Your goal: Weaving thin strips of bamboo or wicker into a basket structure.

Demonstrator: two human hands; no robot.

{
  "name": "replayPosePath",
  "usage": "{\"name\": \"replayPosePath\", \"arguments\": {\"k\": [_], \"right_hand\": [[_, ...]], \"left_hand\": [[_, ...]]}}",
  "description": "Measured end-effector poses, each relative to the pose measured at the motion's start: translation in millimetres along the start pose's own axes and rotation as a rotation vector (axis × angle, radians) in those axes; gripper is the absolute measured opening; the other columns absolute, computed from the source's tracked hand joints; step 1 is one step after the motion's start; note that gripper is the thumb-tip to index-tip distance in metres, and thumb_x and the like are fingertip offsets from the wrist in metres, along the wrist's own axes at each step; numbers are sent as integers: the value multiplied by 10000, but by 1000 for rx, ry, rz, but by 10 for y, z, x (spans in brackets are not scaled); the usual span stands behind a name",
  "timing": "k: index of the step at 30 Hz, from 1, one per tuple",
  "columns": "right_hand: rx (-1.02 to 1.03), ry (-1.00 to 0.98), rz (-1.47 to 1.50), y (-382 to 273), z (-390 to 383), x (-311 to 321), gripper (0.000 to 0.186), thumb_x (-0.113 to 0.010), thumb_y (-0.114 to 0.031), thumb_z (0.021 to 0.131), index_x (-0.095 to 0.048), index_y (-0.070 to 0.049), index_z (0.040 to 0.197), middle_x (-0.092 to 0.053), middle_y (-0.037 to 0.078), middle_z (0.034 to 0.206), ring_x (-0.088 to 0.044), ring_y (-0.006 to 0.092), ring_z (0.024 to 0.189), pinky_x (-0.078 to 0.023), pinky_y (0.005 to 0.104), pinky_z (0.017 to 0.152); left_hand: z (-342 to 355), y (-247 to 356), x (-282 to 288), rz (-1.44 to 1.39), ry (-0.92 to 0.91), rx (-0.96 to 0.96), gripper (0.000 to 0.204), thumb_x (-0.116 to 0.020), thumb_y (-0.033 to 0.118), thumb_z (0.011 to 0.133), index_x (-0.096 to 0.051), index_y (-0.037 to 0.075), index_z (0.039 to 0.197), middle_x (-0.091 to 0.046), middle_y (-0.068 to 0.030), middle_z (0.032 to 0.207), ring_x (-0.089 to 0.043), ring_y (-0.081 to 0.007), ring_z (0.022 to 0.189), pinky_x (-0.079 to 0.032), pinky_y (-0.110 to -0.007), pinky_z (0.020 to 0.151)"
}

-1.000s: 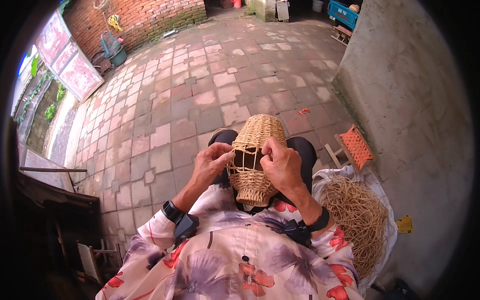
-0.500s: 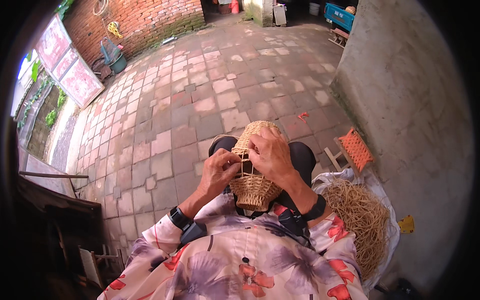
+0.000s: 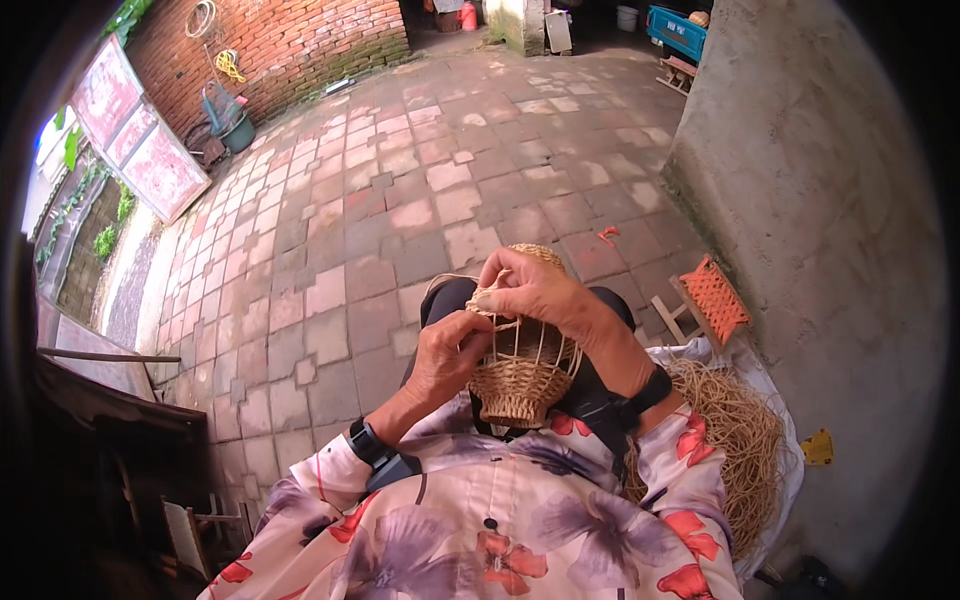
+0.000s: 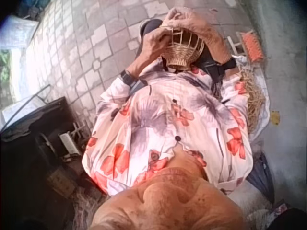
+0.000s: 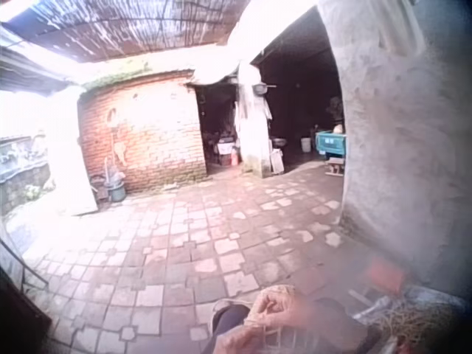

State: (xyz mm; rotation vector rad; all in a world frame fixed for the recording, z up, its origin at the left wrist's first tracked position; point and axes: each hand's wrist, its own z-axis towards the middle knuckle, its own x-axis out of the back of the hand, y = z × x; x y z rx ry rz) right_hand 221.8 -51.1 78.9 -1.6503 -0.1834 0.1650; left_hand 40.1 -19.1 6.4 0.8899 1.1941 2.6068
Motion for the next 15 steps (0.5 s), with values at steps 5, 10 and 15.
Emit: {"name": "replayPosePath", "arguments": {"k": [5, 10, 15], "right_hand": [[269, -32, 370, -193, -52, 28, 393, -644, -160, 828, -470, -60, 1166, -587, 50, 902, -530, 87, 740, -441, 230, 692], [520, 61, 396, -308, 293, 374, 528, -609, -217, 847, -419, -58, 1313, -437, 156, 1349, -575, 119, 843, -463, 258, 745], [402, 476, 484, 175, 416, 1155, 632, -618, -264, 803, -385, -60, 1354, -427, 144, 1326, -572, 202, 948, -497, 333, 759]], "left_hand": [[49, 52, -50, 63, -19, -50, 95, -650, 19, 766, -614, 27, 853, -604, -122, 759, -620, -285, 712, -490, -338, 642], [4, 65, -48, 109, -37, -61, 91, -656, 23, 756, -611, 36, 833, -602, -113, 747, -618, -286, 702, -489, -354, 624], [36, 151, -115, 87, -103, -142, 81, -660, 32, 761, -599, 32, 813, -606, -108, 741, -621, -280, 696, -490, -358, 615]]}}
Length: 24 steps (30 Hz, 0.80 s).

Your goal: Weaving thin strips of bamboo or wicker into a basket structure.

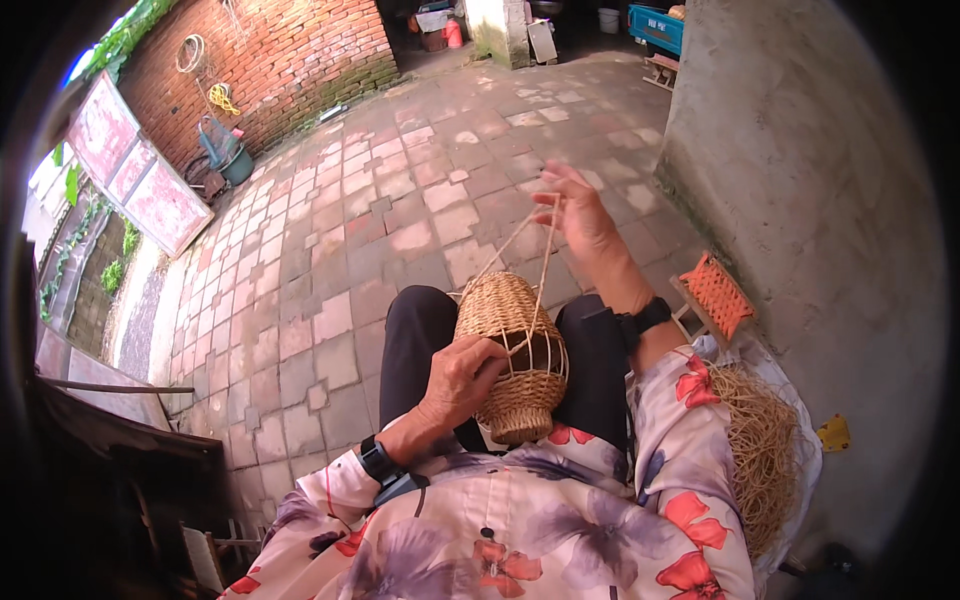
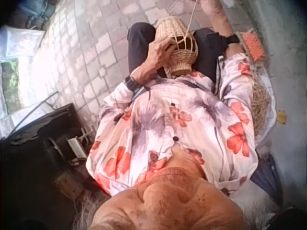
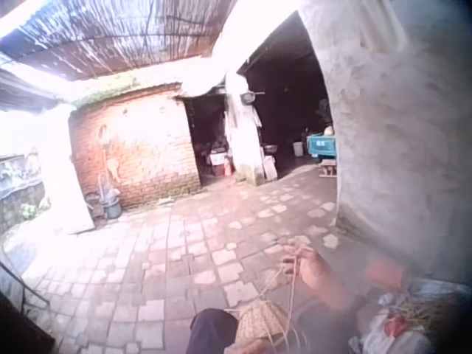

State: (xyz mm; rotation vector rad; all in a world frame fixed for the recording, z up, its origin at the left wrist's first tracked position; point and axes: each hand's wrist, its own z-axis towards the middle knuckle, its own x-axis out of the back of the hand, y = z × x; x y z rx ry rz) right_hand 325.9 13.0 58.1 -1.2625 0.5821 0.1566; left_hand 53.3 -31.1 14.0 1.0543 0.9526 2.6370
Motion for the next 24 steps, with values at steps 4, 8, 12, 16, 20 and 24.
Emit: {"name": "replayPosePath", "arguments": {"k": [4, 8, 12, 16, 20, 24], "right_hand": [[26, 183, 47, -316, -212, 450, 718, -620, -379, 789, -347, -92, 1388, -413, 198, 1316, -557, 241, 1022, -506, 387, 781], [182, 330, 128, -643, -287, 483, 647, -613, -340, 801, -388, -99, 1358, -462, 186, 1271, -567, 221, 1008, -511, 365, 784], [-95, -33, -144, -190, -60, 171, 475, -581, -170, 798, -500, -71, 1255, -512, 120, 1236, -615, 176, 873, -534, 299, 688], [-398, -439, -254, 51, 36, -172, 371, -549, -57, 805, -557, -2, 1172, -604, 99, 1118, -636, 130, 692, -525, 221, 563], [-194, 117, -231, 24, 343, 297, 284, -540, 24, 779, -577, 5, 1060, -624, 105, 1008, -618, 115, 648, -516, 206, 523], [308, 420, 115, -1176, 54, 1668, 307, -547, 31, 786, -533, 39, 1093, -607, 170, 958, -619, 207, 794, -553, 262, 704]], "left_hand": [[57, -19, 45, 69, -96, -34, 96, -604, 44, 810, -522, 29, 859, -585, -123, 723, -608, -298, 674, -485, -378, 592], [110, 78, 49, 209, -267, -45, 122, -568, 64, 829, -453, 36, 860, -538, -126, 682, -584, -307, 633, -464, -400, 545], [77, 243, 7, 165, -257, -190, 155, -590, 54, 789, -436, 46, 802, -483, -99, 645, -535, -284, 566, -439, -382, 498], [63, 363, 27, 136, -297, -319, 165, -610, 25, 761, -450, 54, 791, -482, -78, 656, -530, -248, 566, -437, -355, 494], [46, 284, 20, 58, -217, -288, 171, -622, -14, 730, -510, 36, 849, -509, -94, 659, -558, -262, 581, -441, -362, 504], [20, 136, 36, 52, -32, -200, 174, -618, -23, 709, -550, 40, 856, -538, -109, 637, -578, -291, 569, -452, -369, 518]]}}
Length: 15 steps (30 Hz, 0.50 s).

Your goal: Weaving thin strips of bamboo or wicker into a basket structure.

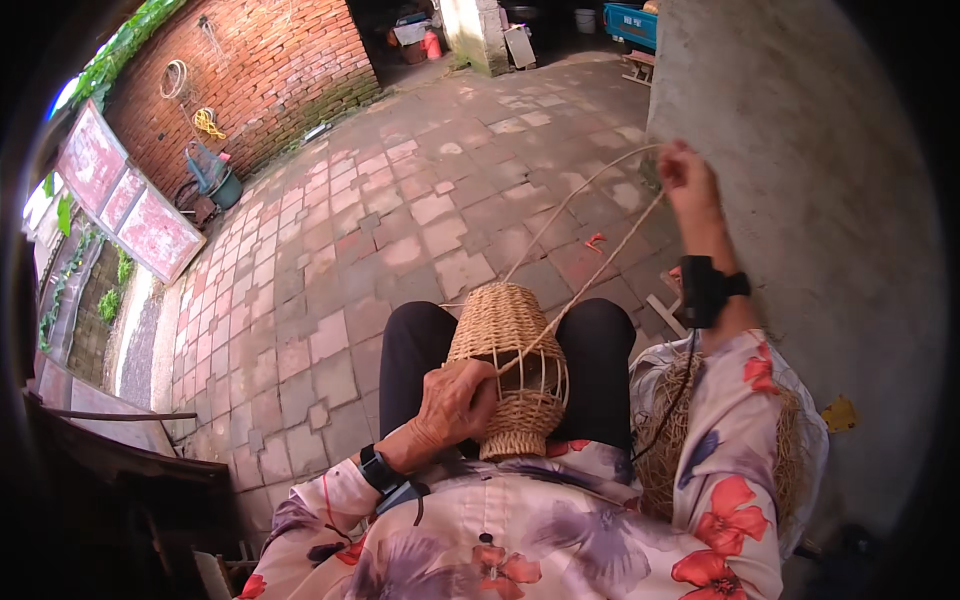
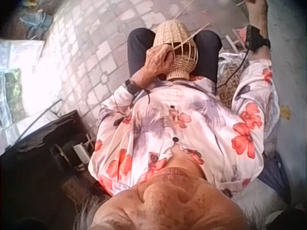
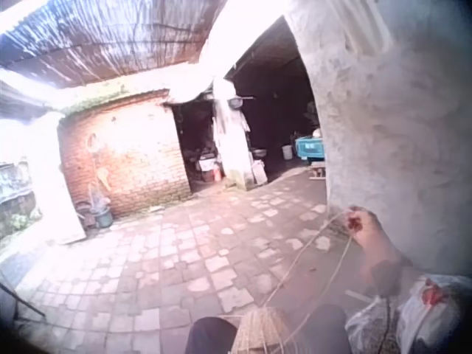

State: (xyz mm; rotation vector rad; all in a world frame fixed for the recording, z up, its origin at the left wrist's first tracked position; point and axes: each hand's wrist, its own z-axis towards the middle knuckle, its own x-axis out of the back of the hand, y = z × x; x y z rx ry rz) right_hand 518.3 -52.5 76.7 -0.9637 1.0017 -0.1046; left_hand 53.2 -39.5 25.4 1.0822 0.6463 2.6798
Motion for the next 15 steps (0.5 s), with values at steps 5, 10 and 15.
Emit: {"name": "replayPosePath", "arguments": {"k": [5, 10, 15], "right_hand": [[366, 86, -157, -1538, -320, 536, 350, -562, -33, 832, -504, 21, 1173, -585, 170, 1012, -618, 232, 824, -548, 308, 732], [168, 209, -2148, -1268, -1064, 1192, 532, -616, -271, 780, -492, -95, 1266, -643, 212, 972, -649, 293, 823, -519, 366, 699], [-58, -289, -1328, 245, -2068, -298, 160, -653, -168, 788, -635, -33, 872, -631, 68, 656, -597, 101, 603, -463, 272, 557]], "left_hand": [[-86, -158, -4, 55, 87, 57, 147, -602, -25, 711, -546, 39, 831, -561, -114, 649, -585, -287, 569, -468, -357, 536], [-17, -214, -147, 26, 71, 118, 109, -596, 18, 729, -524, 52, 804, -558, -122, 637, -589, -298, 568, -470, -371, 529], [-146, -345, -120, 17, 70, 210, 91, -589, 14, 764, -539, 37, 837, -571, -113, 655, -594, -284, 572, -473, -345, 544]]}}
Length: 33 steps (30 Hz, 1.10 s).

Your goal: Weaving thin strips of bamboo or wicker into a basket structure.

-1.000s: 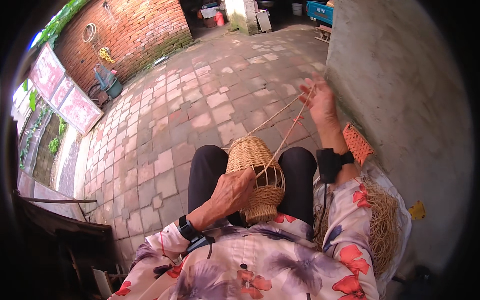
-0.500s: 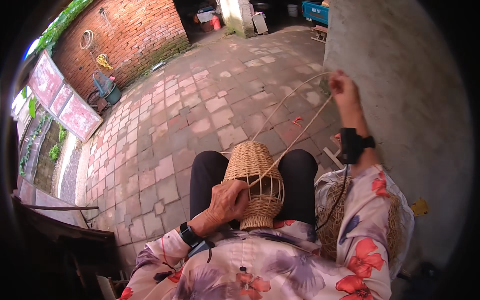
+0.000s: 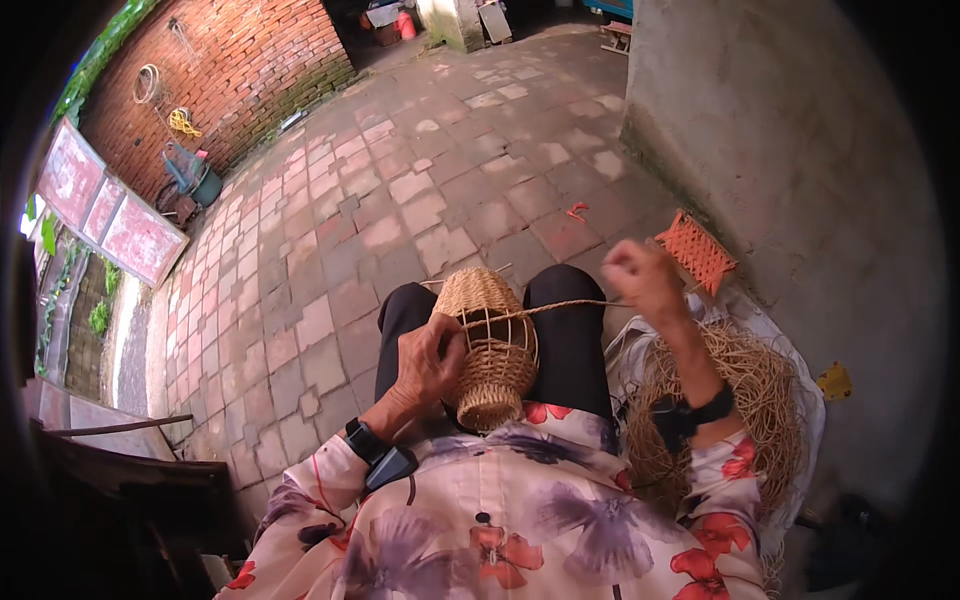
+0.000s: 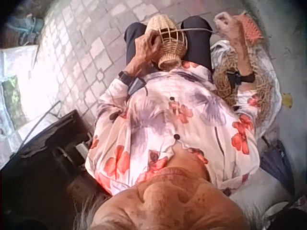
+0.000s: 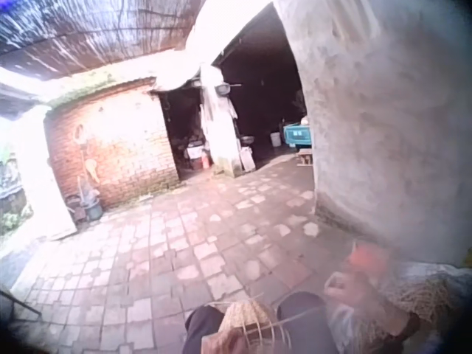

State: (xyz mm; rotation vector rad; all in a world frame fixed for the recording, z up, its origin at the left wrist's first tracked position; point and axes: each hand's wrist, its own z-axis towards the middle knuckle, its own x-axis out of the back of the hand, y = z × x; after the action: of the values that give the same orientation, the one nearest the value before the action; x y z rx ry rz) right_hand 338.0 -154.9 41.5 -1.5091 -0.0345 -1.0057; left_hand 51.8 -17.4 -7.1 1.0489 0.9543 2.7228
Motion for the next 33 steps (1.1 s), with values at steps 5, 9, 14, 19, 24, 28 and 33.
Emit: {"name": "replayPosePath", "arguments": {"k": [5, 9, 14, 19, 24, 28, 33], "right_hand": [[136, -295, 429, -459, -308, -856, 80, -615, -27, 807, -632, 6, 878, -590, -14, 688, -514, 31, 641, -435, 206, 586], [173, -365, 356, -487, -308, -984, 112, -585, -15, 807, -631, 7, 907, -585, -6, 680, -504, 29, 635, -427, 209, 575], [200, -352, 287, -566, -315, -1022, 133, -588, -25, 798, -625, 6, 922, -592, 15, 677, -512, 40, 619, -435, 220, 567], [201, -406, 284, -626, -294, -1034, 134, -599, -34, 795, -616, 12, 920, -618, 37, 701, -538, 51, 625, -448, 232, 569], [88, -266, 343, -574, -238, -1173, 138, -602, -44, 800, -605, 18, 923, -614, 39, 667, -568, 60, 650, -463, 250, 578], [7, -308, 298, -617, -182, -1172, 173, -613, -74, 780, -606, 3, 935, -613, 62, 648, -597, 105, 641, -474, 280, 589], [152, -238, -47, -622, -117, -1268, 160, -591, -82, 716, -602, -64, 875, -633, 132, 695, -636, 268, 637, -484, 362, 602]], "left_hand": [[103, 124, 389, 93, 133, 99, 64, -574, 64, 788, -556, 2, 793, -560, -111, 704, -557, -243, 587, -454, -331, 572], [-178, -2, 606, -14, 55, 446, 140, -571, 130, 785, -553, -8, 792, -530, -100, 627, -510, -152, 580, -422, -310, 554], [-463, -97, 590, -199, -36, 667, 174, -603, 181, 808, -576, 9, 800, -545, -33, 639, -488, -108, 567, -413, -268, 530], [-335, -134, 570, -491, -35, 865, 177, -623, 204, 849, -583, 31, 846, -571, -1, 692, -491, -73, 570, -418, -218, 526], [-51, -145, 378, -943, -40, 856, 152, -634, 170, 874, -586, 27, 885, -591, -9, 737, -502, -58, 580, -422, -190, 530], [162, -110, 234, -484, -223, 733, 126, -637, 148, 866, -621, 23, 865, -600, 2, 668, -517, -62, 542, -430, -222, 506], [186, 53, 91, 157, -215, 486, 177, -613, 237, 778, -659, 113, 896, -657, -135, 718, -647, -292, 652, -490, -395, 604]]}}
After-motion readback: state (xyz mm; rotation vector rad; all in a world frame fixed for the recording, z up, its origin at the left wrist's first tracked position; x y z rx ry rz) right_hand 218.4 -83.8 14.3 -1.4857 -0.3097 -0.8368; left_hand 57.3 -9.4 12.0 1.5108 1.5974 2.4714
